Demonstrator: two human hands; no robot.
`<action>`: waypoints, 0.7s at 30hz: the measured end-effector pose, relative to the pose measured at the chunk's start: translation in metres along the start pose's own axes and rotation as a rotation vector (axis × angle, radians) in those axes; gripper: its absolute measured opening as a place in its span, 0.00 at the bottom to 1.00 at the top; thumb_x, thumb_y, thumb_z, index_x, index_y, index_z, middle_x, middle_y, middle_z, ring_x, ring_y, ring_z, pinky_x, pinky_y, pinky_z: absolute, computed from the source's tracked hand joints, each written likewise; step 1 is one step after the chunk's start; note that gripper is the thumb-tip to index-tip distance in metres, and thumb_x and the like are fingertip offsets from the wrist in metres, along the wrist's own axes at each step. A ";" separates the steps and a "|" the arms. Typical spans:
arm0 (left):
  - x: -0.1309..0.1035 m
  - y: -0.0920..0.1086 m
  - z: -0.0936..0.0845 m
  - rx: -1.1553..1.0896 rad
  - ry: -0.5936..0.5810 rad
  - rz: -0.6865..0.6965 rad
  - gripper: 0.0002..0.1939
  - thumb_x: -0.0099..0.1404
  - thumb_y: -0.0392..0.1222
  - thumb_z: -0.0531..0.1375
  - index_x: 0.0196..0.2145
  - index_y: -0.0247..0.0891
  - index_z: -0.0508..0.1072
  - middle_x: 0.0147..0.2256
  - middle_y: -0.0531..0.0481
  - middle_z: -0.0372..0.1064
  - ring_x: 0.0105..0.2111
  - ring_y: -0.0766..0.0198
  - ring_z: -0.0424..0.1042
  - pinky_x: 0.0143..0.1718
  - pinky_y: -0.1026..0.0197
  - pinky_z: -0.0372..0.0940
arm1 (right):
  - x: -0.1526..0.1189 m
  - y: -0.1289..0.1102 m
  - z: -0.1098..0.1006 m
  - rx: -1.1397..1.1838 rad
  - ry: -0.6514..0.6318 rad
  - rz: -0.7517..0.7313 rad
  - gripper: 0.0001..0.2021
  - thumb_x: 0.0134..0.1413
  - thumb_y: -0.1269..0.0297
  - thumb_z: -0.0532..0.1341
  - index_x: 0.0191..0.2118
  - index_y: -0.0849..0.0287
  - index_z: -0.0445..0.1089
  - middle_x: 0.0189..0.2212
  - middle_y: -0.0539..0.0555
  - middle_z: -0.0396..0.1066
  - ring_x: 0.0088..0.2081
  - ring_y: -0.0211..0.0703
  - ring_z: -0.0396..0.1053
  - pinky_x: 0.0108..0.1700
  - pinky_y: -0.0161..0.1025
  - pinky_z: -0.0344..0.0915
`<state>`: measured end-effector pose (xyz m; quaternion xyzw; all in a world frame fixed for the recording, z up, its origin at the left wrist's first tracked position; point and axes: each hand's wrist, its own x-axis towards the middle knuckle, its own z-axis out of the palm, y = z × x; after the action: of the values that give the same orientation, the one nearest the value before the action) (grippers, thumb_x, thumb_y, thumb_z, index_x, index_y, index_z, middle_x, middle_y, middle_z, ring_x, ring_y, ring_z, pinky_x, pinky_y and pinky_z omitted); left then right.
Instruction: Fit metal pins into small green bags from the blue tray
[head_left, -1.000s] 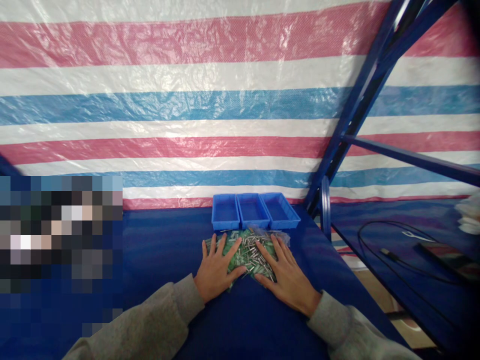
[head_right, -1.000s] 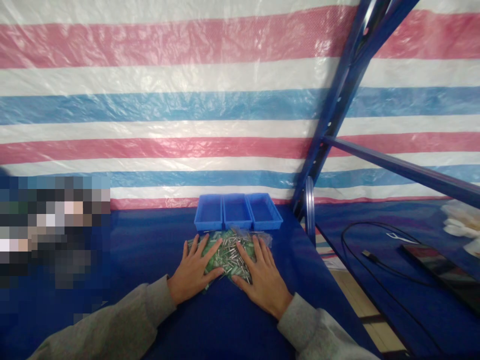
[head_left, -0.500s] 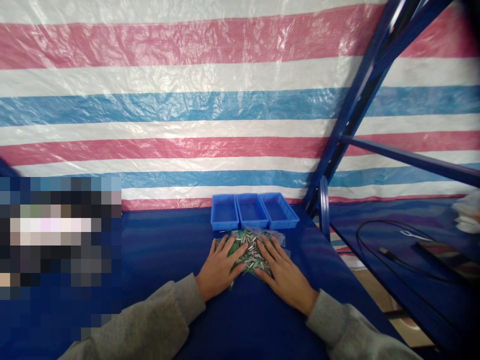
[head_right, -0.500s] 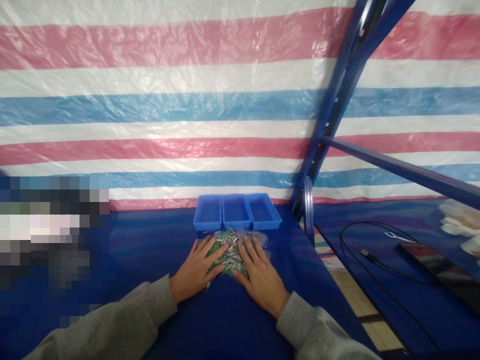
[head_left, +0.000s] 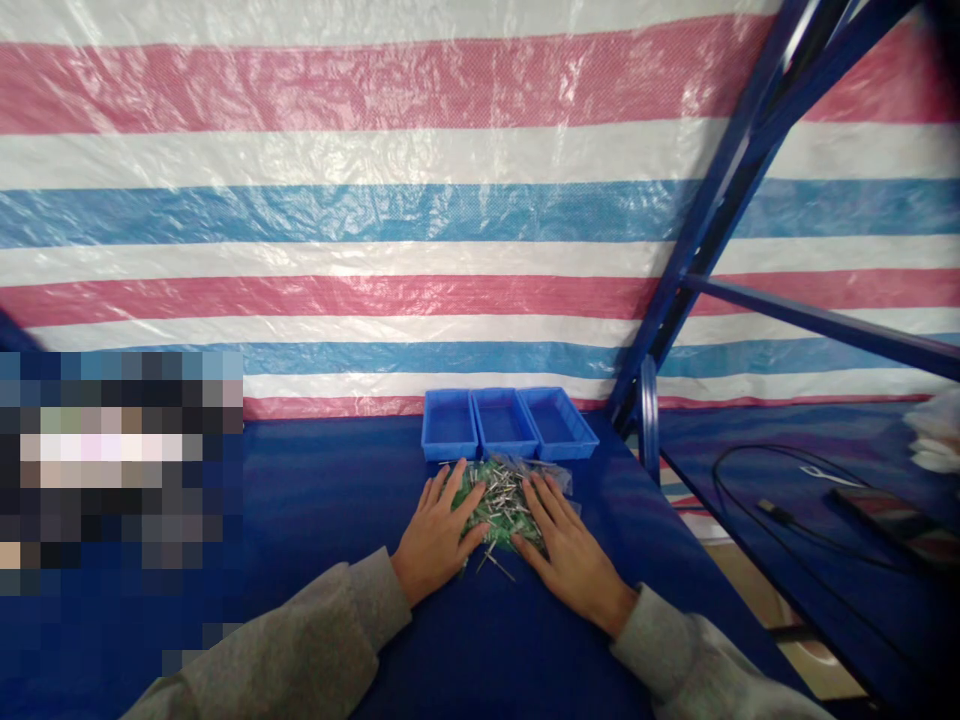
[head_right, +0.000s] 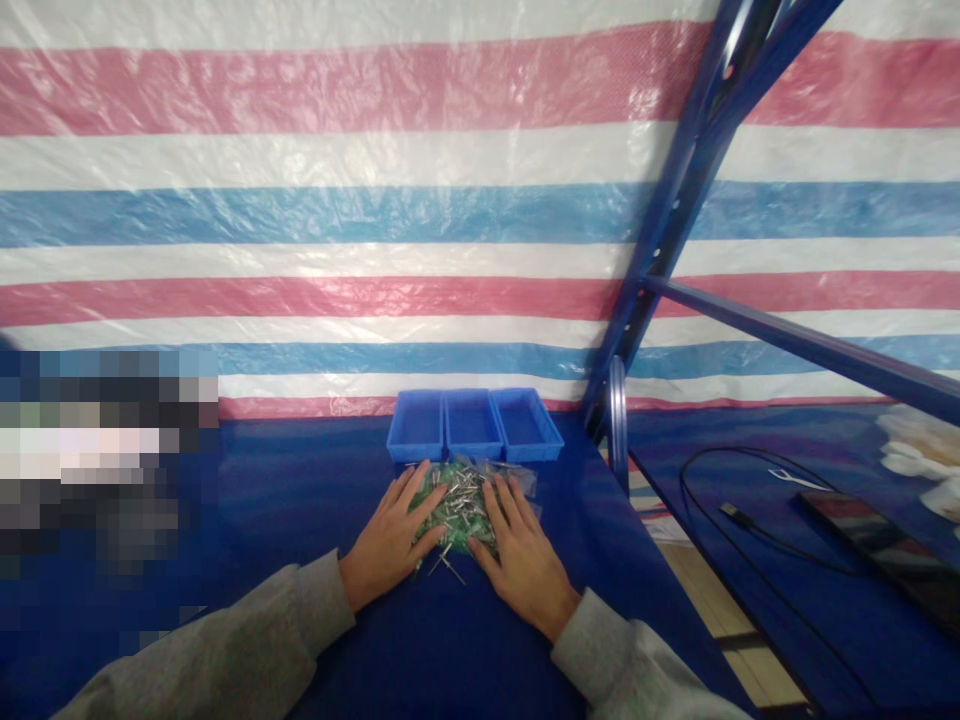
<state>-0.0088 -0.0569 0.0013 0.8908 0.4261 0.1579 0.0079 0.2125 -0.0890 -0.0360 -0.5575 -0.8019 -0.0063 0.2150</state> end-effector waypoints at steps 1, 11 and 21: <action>0.000 0.000 0.000 -0.008 -0.001 -0.001 0.26 0.67 0.53 0.46 0.60 0.45 0.52 0.64 0.46 0.35 0.62 0.49 0.41 0.59 0.41 0.48 | 0.000 0.001 -0.001 0.010 -0.003 0.006 0.34 0.59 0.51 0.50 0.65 0.62 0.40 0.65 0.57 0.38 0.64 0.53 0.33 0.61 0.50 0.49; -0.004 0.005 -0.026 -0.086 -0.061 0.040 0.33 0.65 0.59 0.44 0.63 0.47 0.41 0.65 0.47 0.32 0.63 0.49 0.33 0.60 0.40 0.40 | -0.005 -0.002 -0.025 0.084 0.056 -0.037 0.33 0.60 0.59 0.48 0.66 0.55 0.31 0.65 0.53 0.29 0.64 0.52 0.32 0.62 0.55 0.41; -0.030 0.018 -0.027 -0.010 -0.166 0.250 0.39 0.61 0.64 0.46 0.63 0.45 0.40 0.64 0.45 0.34 0.63 0.46 0.33 0.60 0.38 0.37 | -0.009 -0.018 -0.026 -0.038 -0.074 -0.114 0.36 0.56 0.46 0.50 0.65 0.54 0.37 0.65 0.55 0.26 0.64 0.59 0.28 0.60 0.60 0.40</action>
<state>-0.0204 -0.0943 0.0218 0.9468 0.3092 0.0855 0.0278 0.2080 -0.1105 -0.0119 -0.5146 -0.8395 -0.0130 0.1740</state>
